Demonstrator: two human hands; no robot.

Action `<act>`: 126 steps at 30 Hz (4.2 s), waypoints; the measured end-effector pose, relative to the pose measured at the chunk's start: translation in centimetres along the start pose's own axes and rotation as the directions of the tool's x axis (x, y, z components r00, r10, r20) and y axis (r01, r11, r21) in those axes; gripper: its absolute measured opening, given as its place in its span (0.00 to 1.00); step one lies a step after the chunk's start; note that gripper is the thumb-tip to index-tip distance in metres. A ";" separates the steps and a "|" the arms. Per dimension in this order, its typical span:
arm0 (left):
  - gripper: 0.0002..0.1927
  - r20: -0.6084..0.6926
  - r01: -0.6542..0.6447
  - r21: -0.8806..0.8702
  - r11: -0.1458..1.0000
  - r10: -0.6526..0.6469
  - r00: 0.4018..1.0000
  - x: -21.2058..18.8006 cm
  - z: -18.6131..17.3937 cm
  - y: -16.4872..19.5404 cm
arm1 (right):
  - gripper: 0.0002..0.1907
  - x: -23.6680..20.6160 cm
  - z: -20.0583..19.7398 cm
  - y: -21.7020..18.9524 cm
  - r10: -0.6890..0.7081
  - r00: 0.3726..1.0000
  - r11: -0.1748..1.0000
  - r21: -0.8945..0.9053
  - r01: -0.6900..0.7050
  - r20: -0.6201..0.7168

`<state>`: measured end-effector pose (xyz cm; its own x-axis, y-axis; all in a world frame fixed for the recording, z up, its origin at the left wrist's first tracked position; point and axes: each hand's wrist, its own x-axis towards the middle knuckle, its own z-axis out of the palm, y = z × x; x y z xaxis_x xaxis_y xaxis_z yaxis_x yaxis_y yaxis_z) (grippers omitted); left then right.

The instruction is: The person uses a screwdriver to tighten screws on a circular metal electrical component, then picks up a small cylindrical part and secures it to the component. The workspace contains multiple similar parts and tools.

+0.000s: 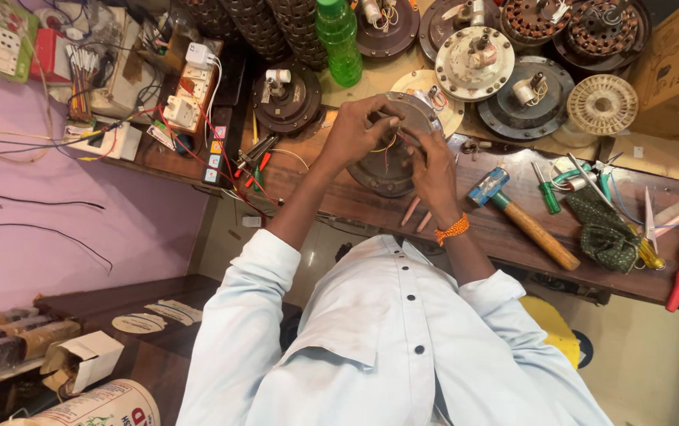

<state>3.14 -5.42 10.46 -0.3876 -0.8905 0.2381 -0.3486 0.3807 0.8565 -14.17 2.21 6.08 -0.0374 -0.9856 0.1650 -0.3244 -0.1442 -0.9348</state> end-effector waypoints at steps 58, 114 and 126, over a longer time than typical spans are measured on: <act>0.11 -0.380 -0.148 0.212 0.966 0.221 0.898 -3.2 4.8 -1.1 | 0.10 1.3 -2.3 1.9 0.034 0.998 0.998 0.055 -0.037 0.047; 0.32 -0.294 0.397 0.284 0.873 -0.315 0.903 -2.6 8.1 -4.0 | 0.10 -0.2 -3.4 1.8 -0.121 0.989 0.956 -0.259 0.139 0.086; 0.38 -0.231 0.429 0.204 0.880 -0.382 0.895 -2.3 7.0 -2.5 | 0.10 -0.9 -3.4 1.3 0.014 0.993 0.987 -0.161 0.005 0.121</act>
<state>-1.10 -2.55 4.57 -0.0159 -0.9998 -0.0086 -0.6469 0.0037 0.7626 -17.82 3.24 5.76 0.0724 -0.9910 0.1124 -0.4730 -0.1333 -0.8709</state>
